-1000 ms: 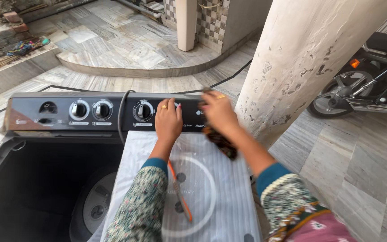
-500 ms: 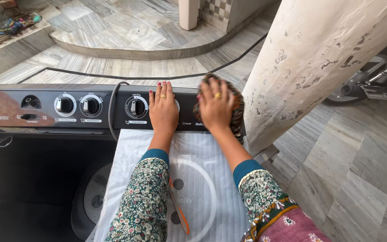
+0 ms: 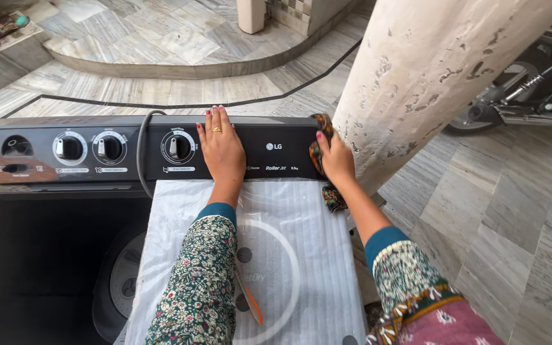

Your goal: The person cleans the exterior of a top-loading washing machine using a toothbrush and a cloth. They scrub the control panel, side edges, and top surface, then wipe the areas with a cloth.

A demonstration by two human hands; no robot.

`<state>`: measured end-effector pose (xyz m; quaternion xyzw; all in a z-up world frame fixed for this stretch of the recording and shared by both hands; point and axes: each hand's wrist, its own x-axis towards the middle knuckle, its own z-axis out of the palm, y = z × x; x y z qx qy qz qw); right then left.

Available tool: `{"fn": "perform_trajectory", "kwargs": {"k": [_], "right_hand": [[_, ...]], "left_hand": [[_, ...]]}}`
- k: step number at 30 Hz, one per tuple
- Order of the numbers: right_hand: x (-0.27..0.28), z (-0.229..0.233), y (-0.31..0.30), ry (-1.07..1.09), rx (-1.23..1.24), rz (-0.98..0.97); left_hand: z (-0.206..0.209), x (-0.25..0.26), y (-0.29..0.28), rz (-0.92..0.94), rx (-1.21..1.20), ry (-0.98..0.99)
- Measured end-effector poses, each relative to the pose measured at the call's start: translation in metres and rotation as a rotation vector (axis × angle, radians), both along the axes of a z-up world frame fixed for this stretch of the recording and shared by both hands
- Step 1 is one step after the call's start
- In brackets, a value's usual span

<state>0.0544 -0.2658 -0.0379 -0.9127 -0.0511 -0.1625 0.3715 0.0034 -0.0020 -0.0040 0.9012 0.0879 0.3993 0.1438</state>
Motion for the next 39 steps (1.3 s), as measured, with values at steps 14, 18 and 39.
{"fn": "perform_trajectory", "kwargs": {"k": [14,18,39], "right_hand": [[-0.075,0.015,-0.064,-0.006,-0.294,0.277],[-0.082,0.08,-0.08,0.311,-0.688,0.601],[-0.054,0.052,0.023,-0.26,-0.235,0.139]], "left_hand": [[-0.011,0.006,0.011,0.001,0.078,0.057],[-0.011,0.009,0.013,-0.01,0.118,0.057],[-0.004,0.003,0.011,-0.025,0.091,0.0]]}}
